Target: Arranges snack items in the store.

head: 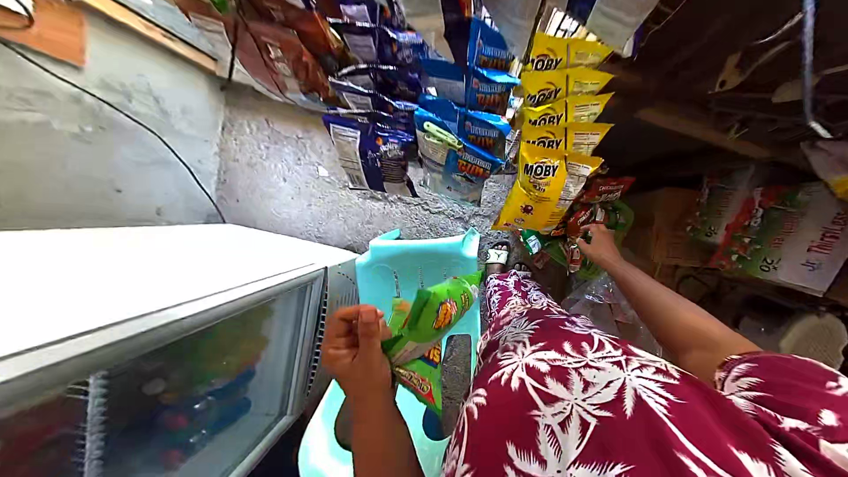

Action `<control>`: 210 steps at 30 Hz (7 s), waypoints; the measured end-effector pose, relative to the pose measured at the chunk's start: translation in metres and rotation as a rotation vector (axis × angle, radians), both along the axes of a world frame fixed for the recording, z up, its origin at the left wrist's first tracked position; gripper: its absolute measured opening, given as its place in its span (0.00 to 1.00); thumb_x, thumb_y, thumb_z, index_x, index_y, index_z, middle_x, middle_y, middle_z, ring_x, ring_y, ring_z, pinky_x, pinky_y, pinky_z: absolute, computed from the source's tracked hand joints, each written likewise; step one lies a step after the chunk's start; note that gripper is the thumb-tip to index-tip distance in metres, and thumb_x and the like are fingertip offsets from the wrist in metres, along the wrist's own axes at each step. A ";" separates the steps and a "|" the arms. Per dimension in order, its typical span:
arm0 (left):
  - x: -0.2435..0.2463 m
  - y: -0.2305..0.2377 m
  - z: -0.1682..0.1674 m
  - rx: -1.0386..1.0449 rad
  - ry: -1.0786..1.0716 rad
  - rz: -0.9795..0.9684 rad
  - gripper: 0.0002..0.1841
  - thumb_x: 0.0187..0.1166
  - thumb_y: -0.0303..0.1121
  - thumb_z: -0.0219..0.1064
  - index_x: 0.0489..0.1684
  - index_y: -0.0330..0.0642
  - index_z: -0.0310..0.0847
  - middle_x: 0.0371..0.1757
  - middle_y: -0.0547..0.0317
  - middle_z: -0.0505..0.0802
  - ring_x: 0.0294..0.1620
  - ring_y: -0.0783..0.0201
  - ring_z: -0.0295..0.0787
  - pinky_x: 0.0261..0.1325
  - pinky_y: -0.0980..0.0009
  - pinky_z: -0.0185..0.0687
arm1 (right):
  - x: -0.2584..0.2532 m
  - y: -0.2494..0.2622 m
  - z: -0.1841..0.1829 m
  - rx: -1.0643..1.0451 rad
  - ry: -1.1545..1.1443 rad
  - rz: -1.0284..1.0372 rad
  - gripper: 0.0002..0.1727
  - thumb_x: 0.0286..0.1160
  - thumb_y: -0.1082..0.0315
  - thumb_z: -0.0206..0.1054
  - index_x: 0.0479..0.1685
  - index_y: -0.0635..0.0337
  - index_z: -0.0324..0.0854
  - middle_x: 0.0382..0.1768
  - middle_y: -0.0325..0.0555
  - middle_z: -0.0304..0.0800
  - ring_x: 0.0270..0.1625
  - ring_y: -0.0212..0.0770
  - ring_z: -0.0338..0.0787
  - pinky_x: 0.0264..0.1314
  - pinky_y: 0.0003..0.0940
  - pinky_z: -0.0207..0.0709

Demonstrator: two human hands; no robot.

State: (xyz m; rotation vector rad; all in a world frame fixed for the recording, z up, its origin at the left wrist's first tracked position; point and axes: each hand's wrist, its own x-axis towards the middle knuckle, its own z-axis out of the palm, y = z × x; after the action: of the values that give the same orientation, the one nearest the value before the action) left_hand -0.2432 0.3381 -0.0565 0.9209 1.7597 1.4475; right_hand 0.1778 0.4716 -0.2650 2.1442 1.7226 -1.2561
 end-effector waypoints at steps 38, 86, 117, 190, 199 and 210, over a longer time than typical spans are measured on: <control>0.017 -0.084 0.060 0.111 0.297 0.126 0.05 0.87 0.42 0.63 0.40 0.63 0.83 0.32 0.93 0.88 0.29 0.91 0.82 0.34 0.90 0.79 | -0.075 -0.035 0.223 0.187 0.925 -0.169 0.11 0.84 0.70 0.60 0.55 0.70 0.72 0.44 0.44 0.88 0.44 0.31 0.92 0.49 0.32 0.90; -0.015 0.015 0.075 0.067 0.054 0.431 0.12 0.86 0.31 0.55 0.39 0.34 0.81 0.26 0.73 0.85 0.28 0.84 0.82 0.39 0.83 0.81 | -0.200 0.023 0.272 0.490 1.095 0.682 0.16 0.69 0.71 0.77 0.52 0.67 0.83 0.57 0.55 0.89 0.54 0.35 0.92 0.50 0.27 0.89; -0.055 0.024 0.051 0.107 -0.031 0.309 0.12 0.89 0.29 0.51 0.35 0.45 0.80 0.15 0.82 0.75 0.11 0.86 0.64 0.16 0.88 0.62 | -0.307 0.147 0.218 0.793 0.165 0.650 0.14 0.75 0.82 0.65 0.57 0.78 0.82 0.58 0.74 0.80 0.51 0.71 0.90 0.42 0.62 0.86; -0.021 0.209 -0.003 0.008 0.146 -0.278 0.33 0.84 0.36 0.65 0.87 0.31 0.60 0.88 0.40 0.68 0.88 0.56 0.65 0.86 0.62 0.65 | -0.255 0.018 0.199 -0.328 0.900 0.091 0.16 0.91 0.67 0.58 0.66 0.69 0.76 0.57 0.57 0.87 0.43 0.42 0.91 0.46 0.39 0.87; -0.018 0.213 0.000 0.016 -0.116 -0.057 0.30 0.95 0.33 0.38 0.95 0.39 0.35 0.90 0.39 0.60 0.82 0.51 0.70 0.76 0.57 0.75 | -0.111 -0.025 0.177 -0.103 0.562 0.115 0.19 0.87 0.68 0.61 0.68 0.74 0.80 0.65 0.68 0.86 0.69 0.62 0.86 0.76 0.62 0.71; 0.049 0.093 -0.043 -0.272 0.146 -0.109 0.30 0.94 0.32 0.36 0.91 0.27 0.34 0.86 0.27 0.59 0.71 0.53 0.77 0.67 0.66 0.78 | 0.018 -0.174 0.113 -0.328 0.262 -0.204 0.20 0.88 0.70 0.60 0.70 0.76 0.77 0.69 0.74 0.81 0.75 0.69 0.79 0.81 0.62 0.66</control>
State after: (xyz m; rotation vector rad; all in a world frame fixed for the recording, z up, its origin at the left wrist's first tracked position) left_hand -0.1943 0.4309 -0.0991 0.9794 1.9231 1.0630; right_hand 0.1963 0.2977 -0.1522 2.0712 1.2792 -1.8005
